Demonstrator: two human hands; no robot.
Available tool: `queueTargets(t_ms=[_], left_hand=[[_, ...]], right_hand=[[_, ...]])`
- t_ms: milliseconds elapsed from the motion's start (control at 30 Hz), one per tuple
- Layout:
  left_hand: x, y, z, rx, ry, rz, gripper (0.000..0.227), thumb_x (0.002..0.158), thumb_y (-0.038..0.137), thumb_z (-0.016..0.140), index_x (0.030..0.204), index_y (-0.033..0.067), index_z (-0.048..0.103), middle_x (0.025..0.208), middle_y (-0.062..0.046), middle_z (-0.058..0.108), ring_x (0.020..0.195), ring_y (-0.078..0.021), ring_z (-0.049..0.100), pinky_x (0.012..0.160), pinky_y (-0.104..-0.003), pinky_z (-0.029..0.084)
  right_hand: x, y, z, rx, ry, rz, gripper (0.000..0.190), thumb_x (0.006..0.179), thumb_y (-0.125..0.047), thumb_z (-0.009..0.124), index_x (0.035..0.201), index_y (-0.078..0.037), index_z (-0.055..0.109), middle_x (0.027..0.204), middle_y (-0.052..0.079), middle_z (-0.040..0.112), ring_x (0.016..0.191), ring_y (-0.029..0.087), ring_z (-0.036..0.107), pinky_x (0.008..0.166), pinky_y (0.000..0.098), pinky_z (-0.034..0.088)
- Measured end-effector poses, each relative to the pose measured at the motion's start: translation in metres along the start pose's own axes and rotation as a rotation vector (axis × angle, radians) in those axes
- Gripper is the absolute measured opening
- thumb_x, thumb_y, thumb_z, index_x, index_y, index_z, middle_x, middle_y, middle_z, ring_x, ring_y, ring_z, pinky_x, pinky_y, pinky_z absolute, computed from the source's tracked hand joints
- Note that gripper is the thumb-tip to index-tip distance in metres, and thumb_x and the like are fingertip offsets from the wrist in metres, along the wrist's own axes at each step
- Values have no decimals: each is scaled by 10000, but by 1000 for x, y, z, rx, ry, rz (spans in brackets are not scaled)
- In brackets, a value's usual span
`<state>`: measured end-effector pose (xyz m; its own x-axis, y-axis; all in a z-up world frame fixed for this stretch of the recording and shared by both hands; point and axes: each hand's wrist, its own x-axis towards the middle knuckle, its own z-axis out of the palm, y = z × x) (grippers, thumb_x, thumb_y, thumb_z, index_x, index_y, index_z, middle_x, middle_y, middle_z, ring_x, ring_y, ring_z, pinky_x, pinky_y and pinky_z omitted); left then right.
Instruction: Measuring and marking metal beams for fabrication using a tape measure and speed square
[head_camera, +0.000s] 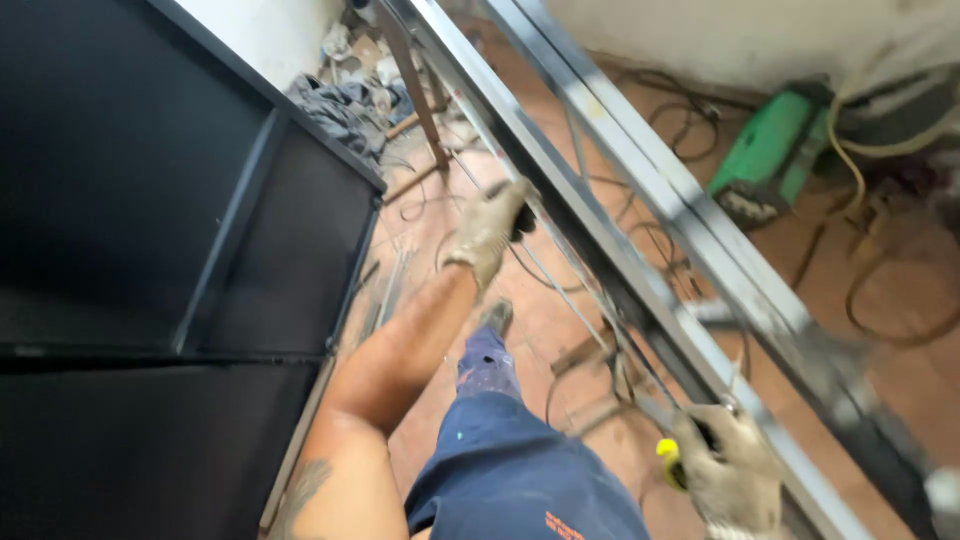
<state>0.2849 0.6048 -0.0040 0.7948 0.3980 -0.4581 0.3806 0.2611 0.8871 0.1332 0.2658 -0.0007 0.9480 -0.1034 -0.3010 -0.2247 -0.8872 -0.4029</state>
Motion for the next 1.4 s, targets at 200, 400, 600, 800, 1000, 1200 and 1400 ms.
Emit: queueTargets(t_ms=[200,400,600,800,1000,1200,1400], left_hand=[[129,45,-47,49,16,56,211,803,304,620,731,107,639,573,-42,593,525,-122,537,481,-262,391],[183,84,-66,48,-60,-25,266,835,311,596,640,150,513,563,-2,473,505,-115,437,452,-269,329],[178,134,-84,162,-89,-135,241,788,283,584,622,124,512,563,-36,544,504,-136,487,503,-269,368],[187,132,-91,210,-152,-121,309,834,272,560,579,109,501,530,-41,553,497,-131,481,536,-273,382],[190,126,-90,202,-189,-126,285,841,256,563,614,91,512,568,-62,580,517,-147,521,548,-284,403],[175,142,-91,285,-208,-171,272,840,299,568,681,81,599,573,-72,593,510,-152,492,540,-296,386],[117,154,-68,934,-833,-188,337,917,459,564,923,204,786,809,68,744,653,-53,644,699,-234,547]], right_hand=[[93,-115,39,-8,-5,68,211,849,-427,724,1015,-319,795,995,101,728,993,282,713,914,371,512],[130,-205,22,-58,-106,272,188,840,-397,680,976,-323,788,1055,58,700,1064,230,681,1009,350,455],[133,-280,0,5,-124,421,224,918,-342,680,951,-175,827,1001,86,700,942,236,678,912,350,478],[139,-265,11,-9,-128,444,216,861,-354,713,949,-185,815,985,102,721,965,257,673,909,345,464],[130,-272,5,50,-97,428,214,889,-303,728,950,-121,824,967,111,724,904,241,700,867,350,488],[134,-233,10,-37,-183,338,210,874,-371,695,964,-234,826,1016,-3,765,1009,162,698,959,292,456],[117,-134,23,-159,-83,265,145,829,-405,713,958,-356,757,991,36,769,955,219,723,805,350,525]])
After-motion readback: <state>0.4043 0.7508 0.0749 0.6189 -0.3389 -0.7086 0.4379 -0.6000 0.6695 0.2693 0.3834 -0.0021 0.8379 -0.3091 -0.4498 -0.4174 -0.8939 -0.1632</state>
